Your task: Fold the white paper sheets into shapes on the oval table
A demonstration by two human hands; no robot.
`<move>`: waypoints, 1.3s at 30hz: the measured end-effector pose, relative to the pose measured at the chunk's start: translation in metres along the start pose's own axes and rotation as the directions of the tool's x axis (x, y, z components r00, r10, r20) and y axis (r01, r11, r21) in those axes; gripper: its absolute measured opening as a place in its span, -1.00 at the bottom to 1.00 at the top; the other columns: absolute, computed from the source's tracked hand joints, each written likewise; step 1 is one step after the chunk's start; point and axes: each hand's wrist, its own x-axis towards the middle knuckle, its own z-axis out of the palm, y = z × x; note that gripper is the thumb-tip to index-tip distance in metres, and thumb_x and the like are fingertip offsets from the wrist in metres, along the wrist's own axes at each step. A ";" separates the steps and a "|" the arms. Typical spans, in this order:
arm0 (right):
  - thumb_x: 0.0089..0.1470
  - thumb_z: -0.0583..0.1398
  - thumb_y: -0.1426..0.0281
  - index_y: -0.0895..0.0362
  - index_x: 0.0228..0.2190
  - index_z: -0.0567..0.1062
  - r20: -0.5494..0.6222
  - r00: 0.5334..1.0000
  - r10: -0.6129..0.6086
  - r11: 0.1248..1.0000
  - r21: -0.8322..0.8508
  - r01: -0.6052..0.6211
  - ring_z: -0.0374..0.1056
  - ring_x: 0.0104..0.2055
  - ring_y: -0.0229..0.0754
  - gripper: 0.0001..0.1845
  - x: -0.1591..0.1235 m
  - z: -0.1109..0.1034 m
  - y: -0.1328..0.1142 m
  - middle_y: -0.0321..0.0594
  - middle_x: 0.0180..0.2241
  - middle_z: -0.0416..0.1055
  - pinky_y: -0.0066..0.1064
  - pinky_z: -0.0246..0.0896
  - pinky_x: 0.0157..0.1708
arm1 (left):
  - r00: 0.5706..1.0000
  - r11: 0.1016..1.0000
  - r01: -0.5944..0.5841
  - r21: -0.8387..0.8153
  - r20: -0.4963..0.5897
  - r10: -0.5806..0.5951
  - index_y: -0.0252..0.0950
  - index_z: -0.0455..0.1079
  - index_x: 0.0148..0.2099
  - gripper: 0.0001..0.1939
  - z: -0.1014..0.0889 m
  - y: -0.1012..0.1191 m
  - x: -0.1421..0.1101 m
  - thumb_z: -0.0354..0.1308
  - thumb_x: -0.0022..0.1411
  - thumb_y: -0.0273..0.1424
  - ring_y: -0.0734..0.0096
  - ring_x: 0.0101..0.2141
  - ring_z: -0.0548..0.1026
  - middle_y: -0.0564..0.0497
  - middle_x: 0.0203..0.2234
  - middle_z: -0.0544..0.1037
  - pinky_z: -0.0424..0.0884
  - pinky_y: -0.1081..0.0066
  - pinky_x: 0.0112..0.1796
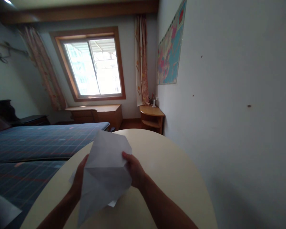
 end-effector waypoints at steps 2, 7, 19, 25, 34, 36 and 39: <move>0.03 0.05 0.15 0.25 -0.15 0.38 -0.095 0.992 -0.082 0.996 -0.051 0.077 0.42 -0.30 -0.10 -0.53 0.006 -0.003 -0.008 -0.10 -0.33 0.47 -0.30 0.30 -0.26 | 0.996 0.967 -0.085 0.240 0.029 0.081 -0.36 0.30 -0.14 -0.50 -0.014 0.001 0.025 -0.04 0.15 0.00 0.31 -0.55 0.47 0.01 -0.52 0.51 0.32 0.44 -0.57; 0.10 -0.01 0.09 0.20 -0.08 0.30 -0.244 0.886 -0.395 0.801 -0.563 0.202 0.41 -0.30 -0.11 -0.49 0.030 -0.029 -0.009 -0.10 -0.26 0.46 -0.31 0.32 -0.31 | 0.981 0.675 -0.179 0.715 0.083 0.173 -0.33 0.25 -0.15 -0.64 -0.057 -0.004 0.090 -0.17 0.23 -0.17 0.24 -0.45 0.51 -0.07 -0.49 0.54 0.33 0.41 -0.44; -0.01 0.14 0.25 0.22 -0.40 0.44 -0.249 0.871 -0.422 0.306 -0.944 -0.122 0.35 -0.32 -0.09 -0.73 0.046 -0.079 0.048 -0.07 -0.36 0.45 -0.36 0.17 -0.33 | 0.979 0.165 -0.193 0.967 0.177 0.106 -0.42 0.13 0.07 -0.59 -0.049 -0.067 0.081 -0.29 0.29 -0.32 -0.10 -0.31 0.49 -0.34 -0.38 0.51 0.29 0.10 -0.34; 0.02 0.11 0.22 0.22 -0.40 0.42 -0.272 0.845 -0.460 0.094 -0.962 -0.258 0.35 -0.31 -0.09 -0.71 0.049 -0.073 0.057 -0.03 -0.37 0.44 -0.39 0.12 -0.33 | 0.975 0.105 -0.208 0.973 0.197 0.102 -0.39 0.10 0.08 -0.56 -0.045 -0.064 0.083 -0.16 0.25 -0.23 0.08 -0.24 0.48 -0.25 -0.21 0.47 0.32 0.26 -0.29; -0.13 0.18 0.52 0.22 0.18 -0.02 -0.221 0.848 -0.481 -0.144 -0.934 -0.326 0.11 0.09 0.13 -0.16 0.049 -0.059 0.032 0.16 0.09 0.15 -0.15 0.01 -0.01 | 0.963 0.078 -0.232 0.970 0.218 0.161 -0.35 0.24 -0.03 -0.66 -0.048 -0.089 0.084 -0.25 0.29 -0.34 0.12 -0.23 0.46 -0.20 -0.20 0.43 0.34 0.28 -0.33; -0.12 0.14 0.57 0.16 0.20 -0.06 -0.135 0.881 -0.453 -0.314 -0.901 -0.299 -0.22 0.23 0.18 -0.14 0.058 -0.041 0.024 0.10 0.24 -0.19 0.01 -0.27 0.10 | 0.957 0.076 -0.242 0.967 0.225 0.186 -0.33 0.29 -0.09 -0.66 -0.047 -0.094 0.082 -0.25 0.29 -0.34 0.13 -0.23 0.44 -0.18 -0.24 0.43 0.34 0.29 -0.33; -0.14 0.22 0.43 0.15 0.13 0.14 -0.016 0.969 -0.246 -0.386 -0.916 -0.113 -0.28 0.26 0.07 -0.24 0.085 -0.017 0.021 0.02 0.24 -0.14 -0.09 -0.47 0.17 | 0.951 0.091 -0.250 0.964 0.226 0.213 -0.32 0.32 -0.13 -0.66 -0.046 -0.096 0.081 -0.24 0.29 -0.33 0.14 -0.23 0.44 -0.17 -0.26 0.44 0.35 0.31 -0.32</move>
